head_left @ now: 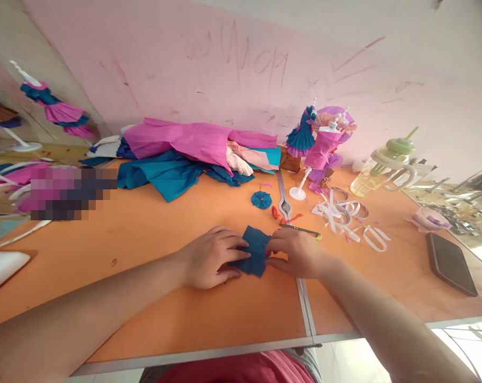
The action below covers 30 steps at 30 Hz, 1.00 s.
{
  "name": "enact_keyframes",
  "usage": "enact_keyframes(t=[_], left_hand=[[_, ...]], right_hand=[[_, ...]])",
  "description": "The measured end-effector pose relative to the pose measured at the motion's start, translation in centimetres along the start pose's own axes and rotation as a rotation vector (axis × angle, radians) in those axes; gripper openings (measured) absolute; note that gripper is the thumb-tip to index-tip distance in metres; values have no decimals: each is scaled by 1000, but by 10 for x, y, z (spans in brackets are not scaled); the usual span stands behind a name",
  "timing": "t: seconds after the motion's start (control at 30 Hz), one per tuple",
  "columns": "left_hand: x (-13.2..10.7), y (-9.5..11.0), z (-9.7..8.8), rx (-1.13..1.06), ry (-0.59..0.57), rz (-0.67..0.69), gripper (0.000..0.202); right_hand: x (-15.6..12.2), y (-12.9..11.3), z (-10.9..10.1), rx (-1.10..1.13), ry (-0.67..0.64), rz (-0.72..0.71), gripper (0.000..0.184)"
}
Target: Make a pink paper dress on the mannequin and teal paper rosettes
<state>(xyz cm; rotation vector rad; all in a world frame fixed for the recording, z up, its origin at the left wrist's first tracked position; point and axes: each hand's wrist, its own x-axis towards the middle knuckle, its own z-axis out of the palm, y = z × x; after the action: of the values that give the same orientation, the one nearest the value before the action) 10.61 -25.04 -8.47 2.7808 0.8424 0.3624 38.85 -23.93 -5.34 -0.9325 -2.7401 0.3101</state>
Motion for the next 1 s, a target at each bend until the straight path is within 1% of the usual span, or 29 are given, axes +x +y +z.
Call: enact_keyframes(t=[0.03,0.07,0.13,0.17,0.2,0.27,0.33,0.4,0.5,0.57,0.6,0.67,0.73,0.77,0.8,0.83,0.87,0.93,0.97,1.0], left_hand=[[0,1,0,12,8,-12,37],[0,1,0,16,9,-15,38],[0,0,-1,15,7,-13,39],[0,-1,-1,13,6,-9,40],[0,-2,-1,8,3,-3,42],[0,-4,1,-2,-1,6,41],[0,-6,4,0,1,3,35],[1,-8,6,10,3,7,30],[0,-10,8,10,-4,33,27],[0,-10,7,15,-4,51,26],[-1,-10,6,22,2,56,25],[-1,-8,4,58,32,46,26],[-1,-6,0,120,77,7,28],[-1,-5,-2,152,96,-16,30],[-1,-5,-3,179,110,-34,32],[-1,-5,-3,198,119,-45,34],[-1,-5,-3,208,122,-51,35],[-1,-8,0,212,121,-56,36],[0,-9,1,211,119,-59,37],[0,-10,3,208,119,-59,37]], right_hand=[[1,-1,4,-14,0,19,14],[1,1,7,-28,12,73,16],[3,8,13,-51,27,213,27],[4,12,15,-55,12,276,32],[5,16,16,-59,-15,326,32],[7,22,17,-74,-68,387,21],[7,25,14,-71,-105,407,13],[6,26,9,-53,-141,380,11],[2,29,1,-86,-158,364,13],[-1,34,-6,-175,-121,411,20],[-4,37,-9,-221,-79,450,24],[-10,47,-19,-274,60,524,32],[-19,58,-32,-286,228,577,43],[-25,64,-39,-292,279,603,47],[-30,69,-45,-305,290,653,48],[-35,74,-51,-319,260,724,43],[-40,79,-55,-322,185,783,37],[-45,86,-59,-342,46,849,30],[-47,90,-59,-365,14,865,28],[-48,93,-58,-396,19,882,27]])
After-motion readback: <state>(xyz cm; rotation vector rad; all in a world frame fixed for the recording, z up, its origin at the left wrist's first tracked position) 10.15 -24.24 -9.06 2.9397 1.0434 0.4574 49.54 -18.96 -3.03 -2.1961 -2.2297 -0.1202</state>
